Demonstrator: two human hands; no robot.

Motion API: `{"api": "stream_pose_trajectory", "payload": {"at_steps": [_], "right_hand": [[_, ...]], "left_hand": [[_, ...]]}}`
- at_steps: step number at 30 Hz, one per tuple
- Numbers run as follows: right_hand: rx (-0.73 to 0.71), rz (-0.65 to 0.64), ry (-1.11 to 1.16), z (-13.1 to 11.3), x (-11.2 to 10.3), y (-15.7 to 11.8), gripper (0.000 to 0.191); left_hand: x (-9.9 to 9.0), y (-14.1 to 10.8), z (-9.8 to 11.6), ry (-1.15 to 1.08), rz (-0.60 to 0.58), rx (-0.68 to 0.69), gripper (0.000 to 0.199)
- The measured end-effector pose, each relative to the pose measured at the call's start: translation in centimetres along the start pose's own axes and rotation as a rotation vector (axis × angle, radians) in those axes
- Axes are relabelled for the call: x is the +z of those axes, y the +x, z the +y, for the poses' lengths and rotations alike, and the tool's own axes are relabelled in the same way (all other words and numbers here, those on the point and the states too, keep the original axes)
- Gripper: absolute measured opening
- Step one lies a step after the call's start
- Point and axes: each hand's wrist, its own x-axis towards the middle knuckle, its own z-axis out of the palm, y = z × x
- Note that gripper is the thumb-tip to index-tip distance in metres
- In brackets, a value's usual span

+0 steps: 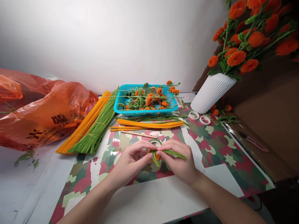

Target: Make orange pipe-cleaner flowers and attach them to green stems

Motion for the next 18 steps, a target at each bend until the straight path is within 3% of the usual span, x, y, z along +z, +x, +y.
{"api": "stream_pose_trajectory", "payload": {"at_steps": [6,12,18], "right_hand": [[0.024,-0.019,0.019,-0.3,-0.1,0.0,0.011],[0.003,-0.032,0.013,-0.8,-0.1,-0.1,0.013],[-0.063,-0.048,-0.012,-1.4,0.4,-0.6,0.016]], "left_hand": [[-0.3,0.2,0.3,0.253,0.015,0.114,0.012],[-0.1,0.2,0.8,0.320,0.169,0.171,0.012],[0.3,0.2,0.7,0.359,0.209,0.200,0.015]]}}
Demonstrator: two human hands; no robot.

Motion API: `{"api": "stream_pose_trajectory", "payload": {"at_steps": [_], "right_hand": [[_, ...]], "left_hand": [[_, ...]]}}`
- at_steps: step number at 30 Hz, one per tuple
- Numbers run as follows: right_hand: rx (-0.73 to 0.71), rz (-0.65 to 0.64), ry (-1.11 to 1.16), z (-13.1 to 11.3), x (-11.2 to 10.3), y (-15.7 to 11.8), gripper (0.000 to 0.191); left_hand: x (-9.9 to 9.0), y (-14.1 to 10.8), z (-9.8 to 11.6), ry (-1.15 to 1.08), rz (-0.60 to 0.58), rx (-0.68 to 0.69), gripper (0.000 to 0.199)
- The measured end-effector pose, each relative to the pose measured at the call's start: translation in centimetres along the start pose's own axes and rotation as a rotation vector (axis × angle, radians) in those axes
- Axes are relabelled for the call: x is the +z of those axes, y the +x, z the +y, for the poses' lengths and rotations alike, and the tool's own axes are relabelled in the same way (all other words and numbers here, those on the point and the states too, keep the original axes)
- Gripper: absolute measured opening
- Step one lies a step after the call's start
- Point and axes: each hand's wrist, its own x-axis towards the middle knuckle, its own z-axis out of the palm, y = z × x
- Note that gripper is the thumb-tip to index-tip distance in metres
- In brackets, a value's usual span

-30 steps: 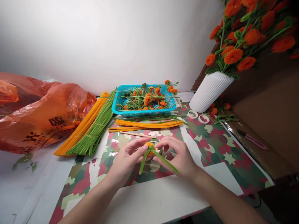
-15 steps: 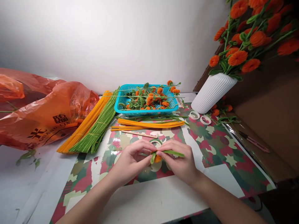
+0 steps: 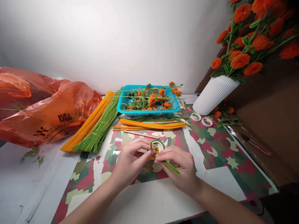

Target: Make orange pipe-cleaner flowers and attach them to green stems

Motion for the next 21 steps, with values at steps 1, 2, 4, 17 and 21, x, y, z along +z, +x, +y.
{"api": "stream_pose_trajectory", "payload": {"at_steps": [1,2,4,17,21], "right_hand": [[-0.014,0.000,-0.006,-0.06,0.17,-0.09,0.016],[-0.022,-0.001,-0.010,-0.10,0.34,-0.17,0.016],[-0.033,0.006,-0.015,-0.11,0.68,-0.34,0.016],[0.046,0.042,0.046,-0.04,0.14,0.05,0.011],[-0.001,-0.008,0.056,0.10,0.18,0.14,0.013]], "left_hand": [[0.12,-0.06,-0.05,-0.006,0.003,-0.001,0.015],[0.23,-0.13,-0.10,-0.011,0.003,-0.004,0.015],[0.43,-0.28,-0.18,-0.015,-0.005,-0.017,0.015],[-0.16,0.08,0.58,-0.136,-0.083,-0.087,0.019],[0.02,-0.12,0.27,-0.118,-0.105,-0.090,0.019]]}}
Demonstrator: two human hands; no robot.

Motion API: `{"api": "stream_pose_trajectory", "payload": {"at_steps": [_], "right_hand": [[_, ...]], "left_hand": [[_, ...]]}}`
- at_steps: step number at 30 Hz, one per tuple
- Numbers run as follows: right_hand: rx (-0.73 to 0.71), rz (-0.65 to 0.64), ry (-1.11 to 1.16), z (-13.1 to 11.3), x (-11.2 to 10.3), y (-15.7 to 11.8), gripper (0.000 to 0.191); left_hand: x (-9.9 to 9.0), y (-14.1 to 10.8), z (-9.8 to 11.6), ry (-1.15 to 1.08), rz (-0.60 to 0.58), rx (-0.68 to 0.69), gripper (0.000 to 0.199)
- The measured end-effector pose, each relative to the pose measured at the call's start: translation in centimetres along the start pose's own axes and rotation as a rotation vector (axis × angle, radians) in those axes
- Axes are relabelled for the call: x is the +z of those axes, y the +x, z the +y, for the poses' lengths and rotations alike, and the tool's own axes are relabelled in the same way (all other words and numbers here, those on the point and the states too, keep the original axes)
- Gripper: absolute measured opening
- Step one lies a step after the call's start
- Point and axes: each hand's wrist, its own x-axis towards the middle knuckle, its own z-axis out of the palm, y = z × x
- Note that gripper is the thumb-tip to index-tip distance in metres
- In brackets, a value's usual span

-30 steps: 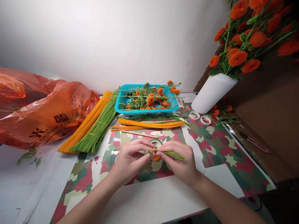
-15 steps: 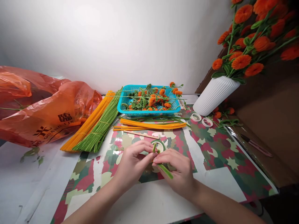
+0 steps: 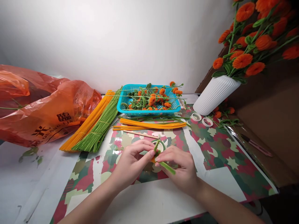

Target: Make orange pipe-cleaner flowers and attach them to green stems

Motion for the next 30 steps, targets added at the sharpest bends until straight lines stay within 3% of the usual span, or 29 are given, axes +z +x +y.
{"api": "stream_pose_trajectory", "payload": {"at_steps": [7,15,30], "right_hand": [[-0.036,0.002,-0.118,0.0,0.0,0.0,0.012],[0.000,0.080,-0.098,0.0,0.4,-0.1,0.016],[0.040,0.112,-0.194,-0.4,1.0,-0.2,0.018]], "left_hand": [[0.5,-0.4,0.1,0.008,-0.002,0.002,0.018],[0.8,-0.1,-0.2,-0.051,0.150,-0.012,0.013],[1.4,-0.8,-0.1,-0.112,0.081,0.023,0.014]]}}
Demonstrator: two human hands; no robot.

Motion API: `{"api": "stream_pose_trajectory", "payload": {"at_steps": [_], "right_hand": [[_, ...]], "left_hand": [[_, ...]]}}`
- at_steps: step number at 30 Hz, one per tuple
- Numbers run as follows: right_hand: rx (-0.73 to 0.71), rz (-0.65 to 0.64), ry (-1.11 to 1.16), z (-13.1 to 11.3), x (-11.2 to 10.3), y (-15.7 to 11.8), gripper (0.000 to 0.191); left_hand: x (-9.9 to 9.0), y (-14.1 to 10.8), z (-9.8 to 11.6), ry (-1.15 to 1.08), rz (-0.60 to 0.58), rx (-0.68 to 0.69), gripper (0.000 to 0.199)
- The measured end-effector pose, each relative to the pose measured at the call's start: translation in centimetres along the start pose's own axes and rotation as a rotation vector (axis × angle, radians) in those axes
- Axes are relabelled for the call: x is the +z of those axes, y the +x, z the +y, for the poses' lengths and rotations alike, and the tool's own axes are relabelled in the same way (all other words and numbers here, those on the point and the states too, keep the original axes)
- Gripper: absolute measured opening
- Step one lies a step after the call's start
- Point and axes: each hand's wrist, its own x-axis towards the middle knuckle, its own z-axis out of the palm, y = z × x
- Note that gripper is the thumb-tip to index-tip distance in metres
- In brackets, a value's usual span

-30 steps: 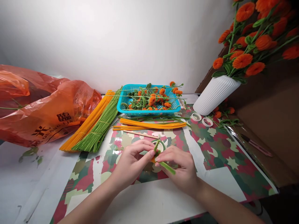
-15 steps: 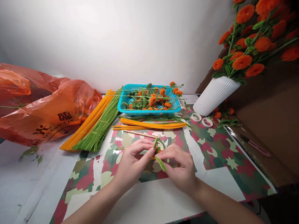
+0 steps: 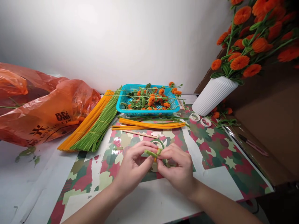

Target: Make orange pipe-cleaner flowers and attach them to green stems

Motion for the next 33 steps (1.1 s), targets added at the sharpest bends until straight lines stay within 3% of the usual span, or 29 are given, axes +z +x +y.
{"api": "stream_pose_trajectory", "payload": {"at_steps": [3,7,14,17,20,27,30,33], "right_hand": [[0.002,-0.004,0.002,0.3,0.0,-0.1,0.018],[0.016,-0.002,0.001,0.6,0.0,-0.3,0.017],[0.026,0.065,0.000,0.8,0.1,-0.5,0.018],[0.028,0.090,0.007,0.8,0.1,-0.5,0.019],[-0.047,0.096,0.013,1.0,-0.1,-0.5,0.022],[-0.323,-0.013,-0.064,1.4,-1.5,-0.2,0.024],[-0.372,-0.049,-0.074,1.6,-1.8,-0.1,0.022],[-0.340,-0.065,-0.047,1.7,-1.7,-0.1,0.024]], "left_hand": [[-0.2,0.1,-0.1,0.012,-0.018,-0.025,0.011],[-0.4,0.2,-0.5,-0.033,0.057,-0.077,0.015],[-0.1,0.1,-1.1,-0.021,0.148,0.056,0.008],[0.2,-0.2,-1.1,0.013,0.150,0.050,0.013],[0.1,-0.2,-1.0,0.014,0.095,-0.009,0.013],[-2.5,0.9,-0.3,-0.086,-0.237,-0.202,0.016],[-2.7,1.1,-0.2,-0.123,-0.258,-0.220,0.021],[-2.0,0.9,-0.3,-0.136,-0.210,-0.128,0.024]]}}
